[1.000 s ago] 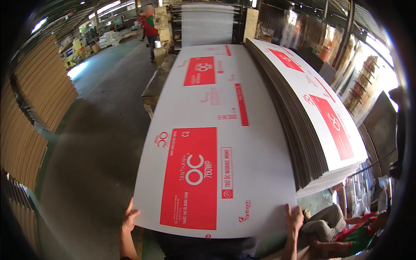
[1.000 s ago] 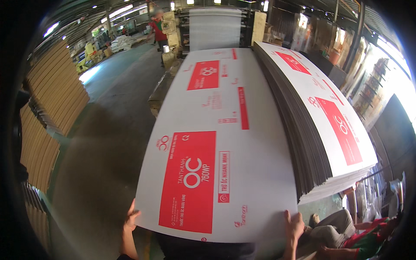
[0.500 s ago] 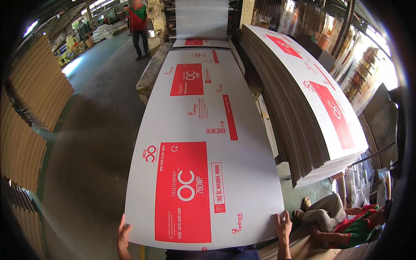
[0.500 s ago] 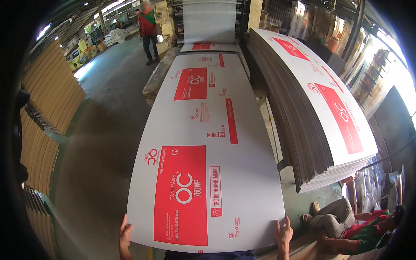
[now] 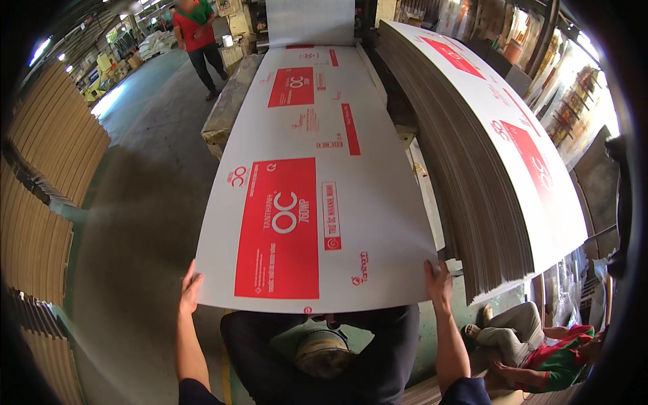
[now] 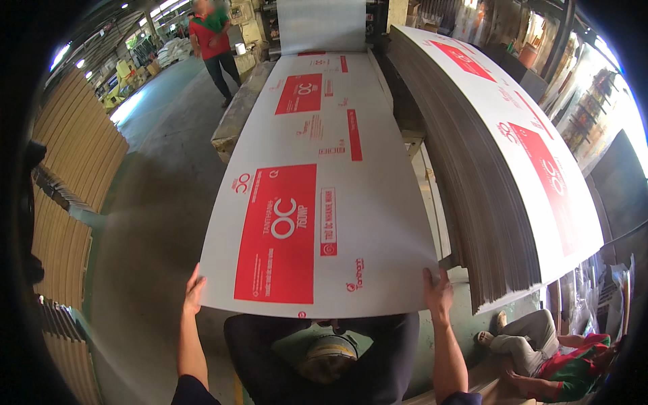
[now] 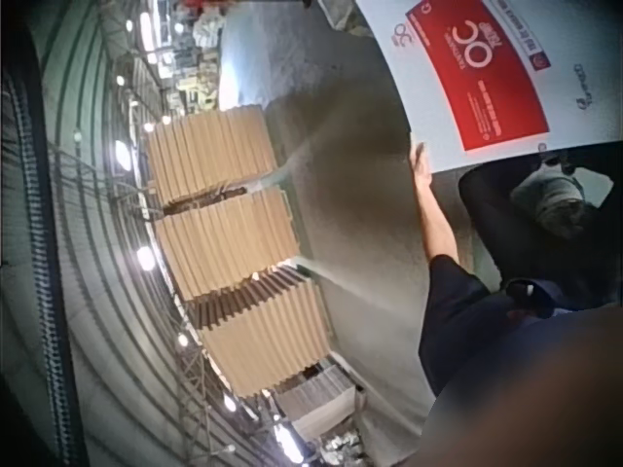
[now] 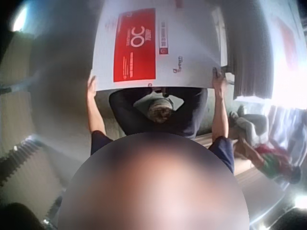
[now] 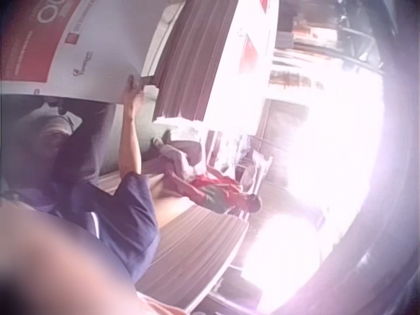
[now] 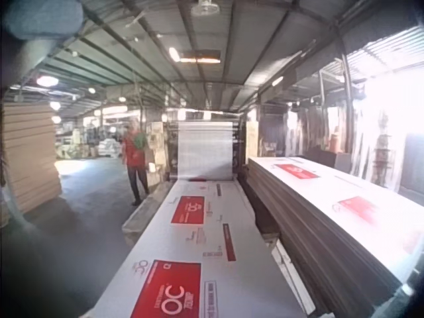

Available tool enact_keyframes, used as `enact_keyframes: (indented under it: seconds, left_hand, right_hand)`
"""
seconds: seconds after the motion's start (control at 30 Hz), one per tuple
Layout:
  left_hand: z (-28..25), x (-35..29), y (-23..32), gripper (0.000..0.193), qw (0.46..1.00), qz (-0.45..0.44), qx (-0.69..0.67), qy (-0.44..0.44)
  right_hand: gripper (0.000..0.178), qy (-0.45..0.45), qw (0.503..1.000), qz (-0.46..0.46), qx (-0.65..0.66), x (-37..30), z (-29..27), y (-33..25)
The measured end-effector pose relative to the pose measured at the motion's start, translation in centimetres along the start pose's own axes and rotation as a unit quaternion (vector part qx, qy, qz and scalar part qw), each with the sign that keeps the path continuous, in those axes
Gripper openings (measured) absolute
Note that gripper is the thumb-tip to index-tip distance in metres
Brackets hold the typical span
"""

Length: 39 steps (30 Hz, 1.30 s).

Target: The person sits on a bucket and repeatedly picks up large white cardboard sheets from a conveyor belt, then places them onto a growing stack to the right. The action is a simple, repetitive pick-and-place cycle.

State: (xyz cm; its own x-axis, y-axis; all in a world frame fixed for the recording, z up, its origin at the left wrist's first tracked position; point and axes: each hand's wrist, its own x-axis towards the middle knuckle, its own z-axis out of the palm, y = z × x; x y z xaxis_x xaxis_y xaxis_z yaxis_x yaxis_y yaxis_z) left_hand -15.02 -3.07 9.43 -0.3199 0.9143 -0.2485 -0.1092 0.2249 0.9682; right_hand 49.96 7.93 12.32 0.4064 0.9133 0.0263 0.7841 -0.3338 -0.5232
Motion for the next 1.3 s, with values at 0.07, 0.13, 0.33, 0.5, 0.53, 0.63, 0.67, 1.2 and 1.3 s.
enact_keyframes:
  seconds: [0.07, 0.13, 0.33, 0.5, 0.53, 0.63, 0.67, 1.2, 1.3]
  left_hand:
    - [0.8, 2.3, 0.2, 0.06, 1.0, -0.003, -0.004, 0.0]
    - [0.8, 3.9, 1.6, 0.06, 1.0, -0.015, -0.004, 0.007]
    - [-1.9, 5.3, 10.1, 0.059, 0.998, -0.037, 0.054, 0.015]
    - [0.3, 9.7, 8.5, 0.057, 0.994, 0.034, 0.068, 0.074]
    - [0.9, 11.2, 7.3, 0.053, 0.989, 0.036, 0.08, 0.118]
    - [1.9, 16.8, 4.2, 0.051, 0.955, 0.048, 0.051, 0.287]
    - [2.2, 18.7, 3.3, 0.038, 0.909, 0.069, 0.05, 0.408]
    - [17.7, -4.1, -7.9, 0.022, 0.976, -0.206, 0.0, -0.067]
    - [21.1, -8.7, -8.5, 0.027, 0.956, -0.25, -0.011, -0.154]
  right_hand:
    - [0.062, 0.017, 1.0, -0.002, -0.001, 2.2, 1.1, -1.3]
    - [0.06, -0.001, 1.0, 0.005, 0.006, 3.1, 1.2, -2.9]
    - [0.06, -0.078, 0.989, 0.115, 0.047, 2.8, -1.8, -8.7]
    - [0.066, -0.026, 0.996, 0.078, 0.024, 8.4, 1.7, -9.2]
    - [0.067, -0.005, 0.997, 0.071, 0.024, 10.0, 3.2, -8.7]
    - [0.071, 0.038, 0.997, 0.069, 0.028, 14.5, 7.4, -8.0]
    - [0.072, 0.059, 0.996, 0.061, 0.035, 16.0, 8.2, -8.4]
    - [0.053, 0.222, 0.925, -0.124, -0.283, 2.3, -23.7, -2.3]
    - [0.057, 0.131, 0.976, -0.089, -0.147, 2.3, -25.4, 1.3]
